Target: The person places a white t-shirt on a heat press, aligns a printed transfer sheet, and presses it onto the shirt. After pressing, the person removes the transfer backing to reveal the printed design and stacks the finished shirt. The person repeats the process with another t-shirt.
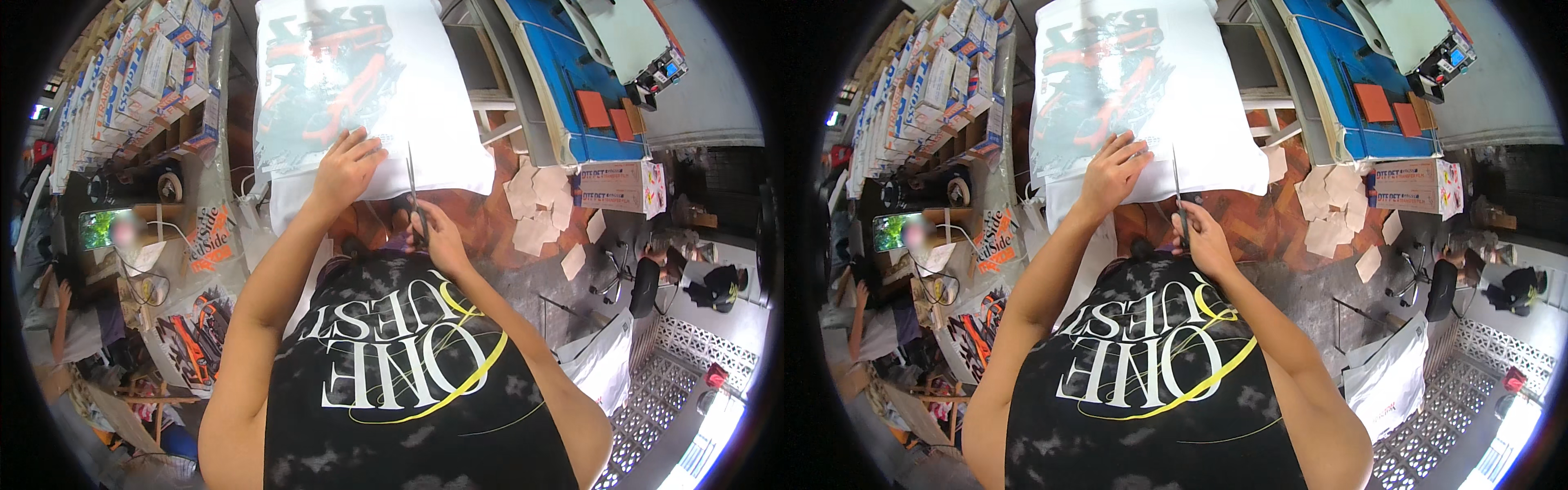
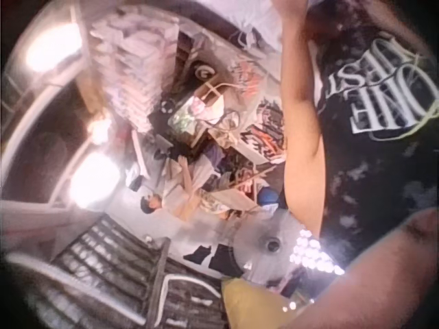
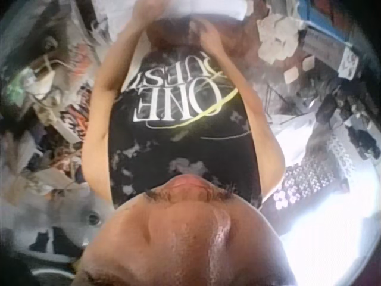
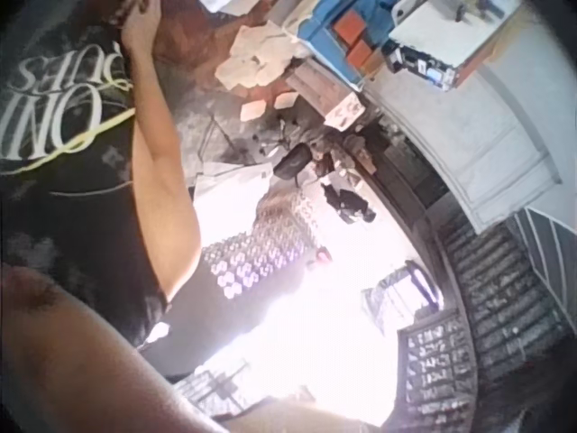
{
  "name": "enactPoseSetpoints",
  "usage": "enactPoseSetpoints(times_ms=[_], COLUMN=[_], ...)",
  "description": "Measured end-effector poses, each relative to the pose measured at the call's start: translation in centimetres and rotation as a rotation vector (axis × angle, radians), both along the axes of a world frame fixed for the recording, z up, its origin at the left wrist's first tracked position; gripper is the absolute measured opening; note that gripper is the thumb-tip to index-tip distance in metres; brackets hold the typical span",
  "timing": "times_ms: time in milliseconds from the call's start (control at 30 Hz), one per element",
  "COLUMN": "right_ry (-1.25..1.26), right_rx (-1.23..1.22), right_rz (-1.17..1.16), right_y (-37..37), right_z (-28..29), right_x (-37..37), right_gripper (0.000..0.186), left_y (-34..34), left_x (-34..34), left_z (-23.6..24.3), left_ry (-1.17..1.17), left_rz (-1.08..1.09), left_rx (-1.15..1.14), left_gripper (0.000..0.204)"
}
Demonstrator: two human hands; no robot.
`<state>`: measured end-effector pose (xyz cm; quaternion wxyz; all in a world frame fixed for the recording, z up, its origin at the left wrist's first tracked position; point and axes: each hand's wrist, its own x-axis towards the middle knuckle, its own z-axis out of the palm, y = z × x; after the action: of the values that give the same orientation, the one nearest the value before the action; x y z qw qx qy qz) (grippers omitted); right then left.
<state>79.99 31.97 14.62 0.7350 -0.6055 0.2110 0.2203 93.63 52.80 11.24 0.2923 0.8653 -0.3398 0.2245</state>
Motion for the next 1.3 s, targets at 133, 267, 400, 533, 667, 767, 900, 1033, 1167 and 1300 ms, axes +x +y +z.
enactPoseSetpoints(times_ms=[133,267,400,533,667,767,900,1033,1167,1300], right_ry=[-0.033,-0.008,-0.015,-0.020,0.016,0.021,0.012,-0.028,-0.014,0.032], right_rx=[-0.093,-0.094,-0.146,-0.150,-0.172,-0.173,-0.119,-0.090,-0.100,-0.149], right_rz=[0.019,-0.005,0.012,0.004,0.027,0.008,-0.073,-0.110,-0.145,-0.149], right_y=[1.1,1.1,1.0,1.0,0.9,1.0,1.5,1.8,2.0,1.7], right_z=[0.1,0.2,0.1,0.0,0.7,1.3,1.5,0.9,0.3,0.4], right_x=[1.2,1.6,1.7,1.5,1.2,1.7,3.9,5.6,6.7,8.3], right_gripper=[0.051,0.051,0.050,0.049,0.049,0.048,0.045,0.041,0.033,0.029], left_y=[-0.2,-0.1,0.0,-0.4,-1.3,-1.9,-2.0,-2.3,-2.9,-3.3], left_x=[-0.2,0.0,0.0,-0.1,0.3,0.6,0.1,-1.0,-2.2,-3.5], left_z=[0.1,0.3,0.5,0.8,1.3,1.8,2.6,3.8,5.4,6.9], left_ry=[0.032,0.054,0.065,0.063,0.002,0.029,0.096,0.113,0.168,0.186], left_rz=[0.008,0.003,-0.005,0.007,0.027,-0.037,-0.076,-0.058,-0.038,-0.041], left_rx=[0.026,0.033,0.039,0.054,0.090,0.088,0.007,-0.052,-0.109,-0.159], left_gripper=[0.021,0.022,0.024,0.025,0.024,0.025,0.025,0.024,0.023,0.021])
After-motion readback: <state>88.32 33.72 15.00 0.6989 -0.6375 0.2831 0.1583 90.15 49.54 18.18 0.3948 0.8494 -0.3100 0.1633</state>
